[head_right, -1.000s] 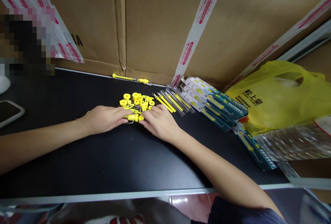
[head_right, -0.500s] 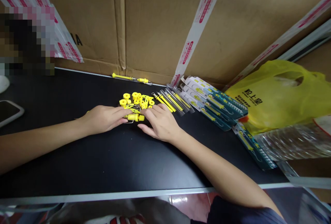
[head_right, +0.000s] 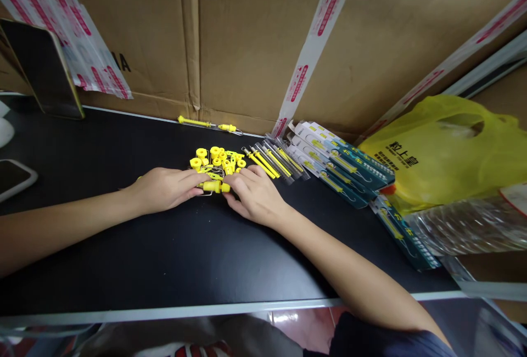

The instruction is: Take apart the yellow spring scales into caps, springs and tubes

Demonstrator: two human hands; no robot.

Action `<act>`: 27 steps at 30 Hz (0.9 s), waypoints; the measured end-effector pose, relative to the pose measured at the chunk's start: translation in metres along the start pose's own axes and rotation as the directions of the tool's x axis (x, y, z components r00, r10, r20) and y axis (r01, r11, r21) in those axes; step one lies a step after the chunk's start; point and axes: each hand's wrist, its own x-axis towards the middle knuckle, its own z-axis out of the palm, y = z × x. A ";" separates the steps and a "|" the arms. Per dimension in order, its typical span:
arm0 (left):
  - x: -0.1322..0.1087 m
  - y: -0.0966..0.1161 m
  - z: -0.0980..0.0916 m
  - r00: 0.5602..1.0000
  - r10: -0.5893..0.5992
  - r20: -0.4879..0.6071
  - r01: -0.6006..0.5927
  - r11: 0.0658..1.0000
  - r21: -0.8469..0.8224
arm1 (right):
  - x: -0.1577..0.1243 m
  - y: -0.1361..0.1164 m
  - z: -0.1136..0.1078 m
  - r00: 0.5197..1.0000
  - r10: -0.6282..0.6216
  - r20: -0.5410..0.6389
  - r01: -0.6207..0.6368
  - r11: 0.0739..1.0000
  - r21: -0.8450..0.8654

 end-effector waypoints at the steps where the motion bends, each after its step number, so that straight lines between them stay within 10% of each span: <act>1: 0.000 0.000 0.000 1.000 0.001 0.000 -0.001 1.000 -0.001 | 0.000 0.000 0.000 1.000 0.022 0.001 -0.022 1.000 0.007; 27: 0.000 0.000 0.001 1.000 -0.002 -0.002 0.002 1.000 0.002 | 0.002 0.000 -0.002 0.984 0.099 0.150 -0.093 0.994 -0.050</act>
